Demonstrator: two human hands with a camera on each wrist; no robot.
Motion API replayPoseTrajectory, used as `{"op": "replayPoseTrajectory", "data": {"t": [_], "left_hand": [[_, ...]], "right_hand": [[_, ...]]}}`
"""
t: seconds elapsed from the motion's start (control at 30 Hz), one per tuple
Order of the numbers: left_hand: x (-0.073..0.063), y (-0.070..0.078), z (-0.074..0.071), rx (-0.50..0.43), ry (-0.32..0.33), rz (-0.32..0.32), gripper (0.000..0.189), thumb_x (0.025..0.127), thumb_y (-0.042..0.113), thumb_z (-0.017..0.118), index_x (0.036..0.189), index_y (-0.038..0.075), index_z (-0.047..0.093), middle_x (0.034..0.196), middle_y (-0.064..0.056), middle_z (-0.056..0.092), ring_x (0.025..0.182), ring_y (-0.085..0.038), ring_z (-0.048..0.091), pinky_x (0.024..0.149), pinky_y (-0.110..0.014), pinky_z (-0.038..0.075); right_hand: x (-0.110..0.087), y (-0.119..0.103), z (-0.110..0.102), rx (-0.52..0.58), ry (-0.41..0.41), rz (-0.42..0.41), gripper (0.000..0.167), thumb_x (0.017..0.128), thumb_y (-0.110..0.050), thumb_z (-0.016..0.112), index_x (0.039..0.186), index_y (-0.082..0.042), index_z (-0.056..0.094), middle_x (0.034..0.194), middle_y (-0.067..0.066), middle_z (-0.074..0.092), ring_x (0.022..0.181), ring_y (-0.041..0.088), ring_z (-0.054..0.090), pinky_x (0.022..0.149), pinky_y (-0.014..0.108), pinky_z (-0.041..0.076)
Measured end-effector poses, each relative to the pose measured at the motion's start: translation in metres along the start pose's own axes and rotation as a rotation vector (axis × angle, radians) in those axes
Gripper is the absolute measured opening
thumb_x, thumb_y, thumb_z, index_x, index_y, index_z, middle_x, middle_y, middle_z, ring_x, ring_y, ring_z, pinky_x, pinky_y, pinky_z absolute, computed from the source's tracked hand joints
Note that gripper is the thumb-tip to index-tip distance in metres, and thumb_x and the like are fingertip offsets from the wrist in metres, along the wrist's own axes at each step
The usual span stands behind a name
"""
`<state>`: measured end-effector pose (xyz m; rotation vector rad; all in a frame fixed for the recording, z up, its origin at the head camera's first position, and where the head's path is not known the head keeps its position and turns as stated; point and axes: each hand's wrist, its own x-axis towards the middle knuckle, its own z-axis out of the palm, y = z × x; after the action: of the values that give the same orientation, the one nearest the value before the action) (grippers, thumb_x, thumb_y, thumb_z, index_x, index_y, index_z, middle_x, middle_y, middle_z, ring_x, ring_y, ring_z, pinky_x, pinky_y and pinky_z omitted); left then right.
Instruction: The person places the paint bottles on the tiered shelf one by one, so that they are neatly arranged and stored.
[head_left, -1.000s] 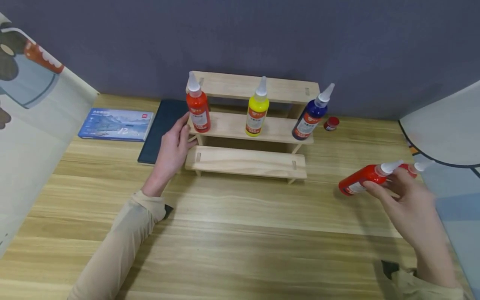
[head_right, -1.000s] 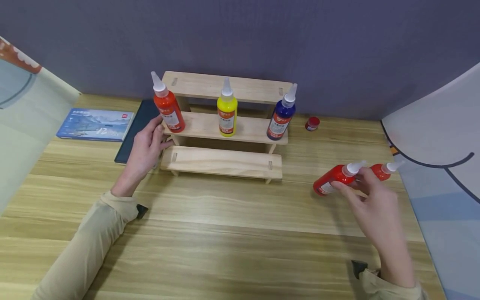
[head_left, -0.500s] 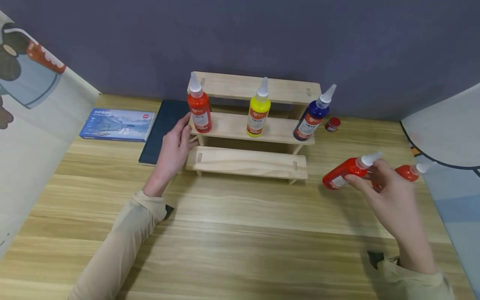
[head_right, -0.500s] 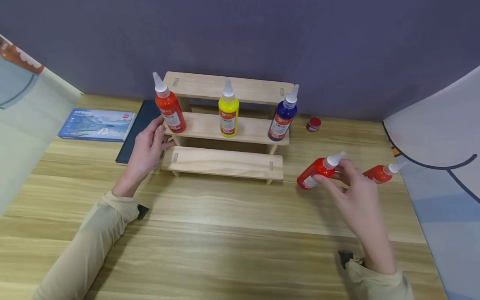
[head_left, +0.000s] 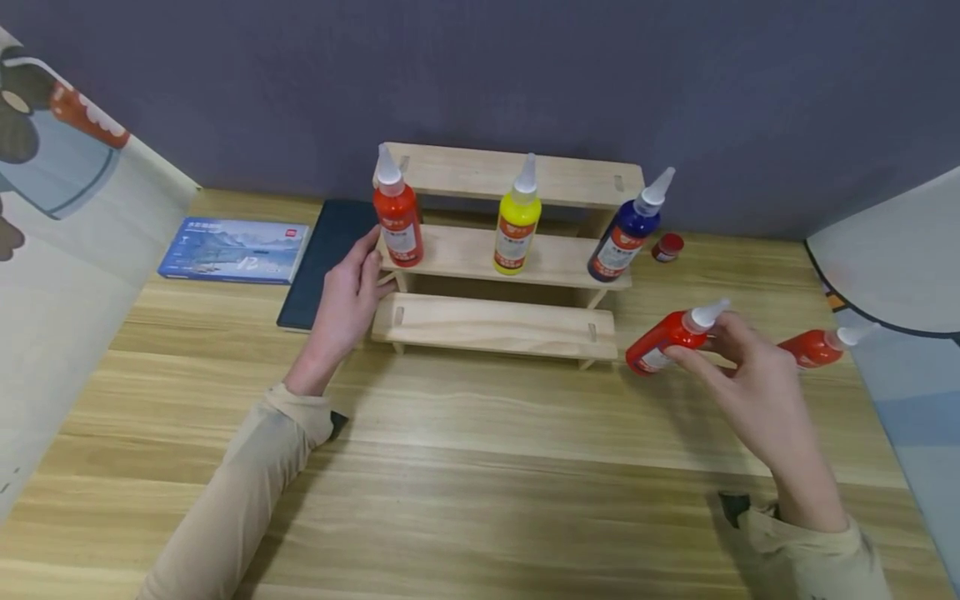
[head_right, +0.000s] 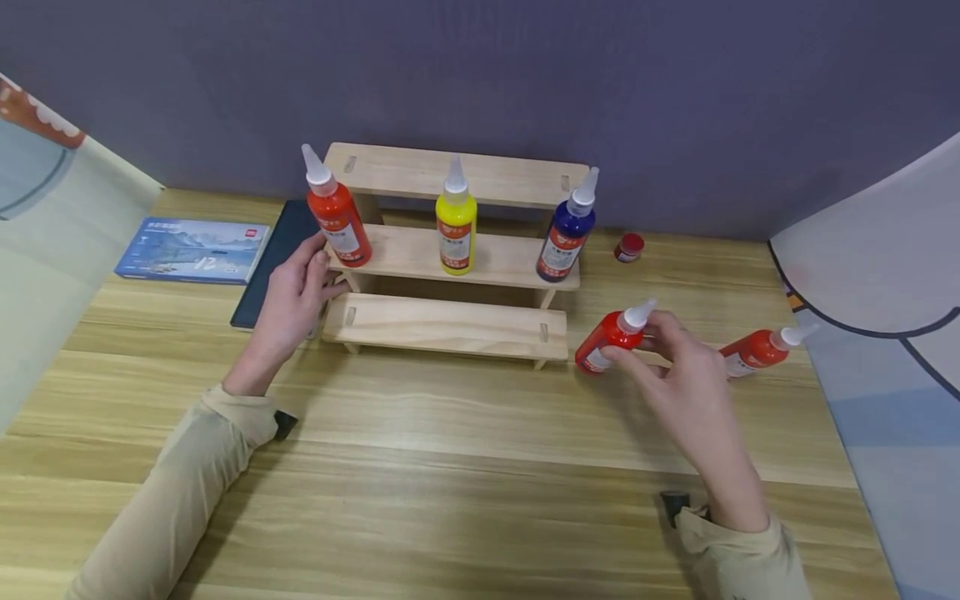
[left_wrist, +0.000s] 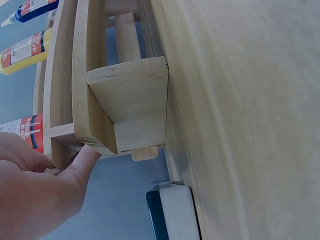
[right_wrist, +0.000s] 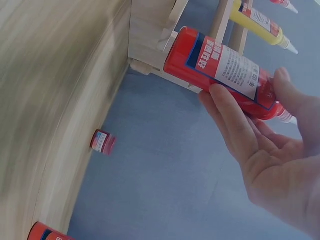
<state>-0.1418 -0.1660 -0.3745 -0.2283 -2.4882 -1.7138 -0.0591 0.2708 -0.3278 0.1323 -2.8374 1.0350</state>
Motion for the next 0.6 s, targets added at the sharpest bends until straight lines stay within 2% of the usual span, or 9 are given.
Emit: {"op": "replayPoseTrajectory", "data": {"t": [0.1, 0.23, 0.37, 0.47, 0.6], "left_hand": [[-0.001, 0.000, 0.000, 0.005, 0.001, 0.002, 0.049, 0.118, 0.012, 0.038, 0.165, -0.003, 0.035, 0.164, -0.023, 0.043, 0.125, -0.045, 0.065, 0.101, -0.047, 0.060], [-0.001, 0.000, 0.000, 0.011, -0.002, -0.002, 0.049, 0.118, 0.013, 0.038, 0.165, -0.003, 0.035, 0.164, -0.023, 0.043, 0.125, -0.044, 0.065, 0.101, -0.046, 0.060], [-0.002, 0.000, 0.000, 0.018, 0.003, 0.001, 0.049, 0.118, 0.013, 0.039, 0.165, -0.003, 0.035, 0.163, -0.023, 0.043, 0.125, -0.044, 0.066, 0.101, -0.047, 0.060], [0.000, 0.000, 0.000, 0.022, 0.006, 0.005, 0.049, 0.118, 0.012, 0.039, 0.164, -0.003, 0.036, 0.162, -0.024, 0.044, 0.124, -0.044, 0.066, 0.100, -0.047, 0.060], [0.002, 0.000, -0.001, 0.021, 0.003, 0.007, 0.048, 0.118, 0.012, 0.039, 0.164, -0.003, 0.037, 0.162, -0.024, 0.045, 0.124, -0.044, 0.066, 0.100, -0.047, 0.060]], "right_hand": [[0.001, -0.003, 0.001, -0.008, -0.007, -0.005, 0.048, 0.094, -0.009, 0.086, 0.134, 0.006, 0.064, 0.128, 0.031, 0.068, 0.114, 0.057, 0.067, 0.086, 0.048, 0.055], [0.003, -0.007, 0.004, 0.001, -0.010, -0.030, 0.048, 0.093, -0.010, 0.087, 0.134, 0.005, 0.064, 0.128, 0.031, 0.069, 0.114, 0.057, 0.067, 0.084, 0.050, 0.055], [0.005, -0.013, 0.007, 0.044, -0.004, -0.064, 0.046, 0.092, -0.008, 0.087, 0.132, 0.003, 0.066, 0.126, 0.028, 0.071, 0.112, 0.054, 0.069, 0.081, 0.027, 0.058], [0.007, -0.017, 0.009, 0.071, -0.004, -0.072, 0.044, 0.092, -0.007, 0.087, 0.130, 0.003, 0.066, 0.125, 0.027, 0.071, 0.111, 0.052, 0.070, 0.079, 0.008, 0.053], [0.009, -0.020, 0.011, 0.071, -0.002, -0.065, 0.043, 0.093, -0.010, 0.087, 0.129, 0.004, 0.066, 0.124, 0.027, 0.072, 0.111, 0.051, 0.071, 0.076, -0.001, 0.048]]}}
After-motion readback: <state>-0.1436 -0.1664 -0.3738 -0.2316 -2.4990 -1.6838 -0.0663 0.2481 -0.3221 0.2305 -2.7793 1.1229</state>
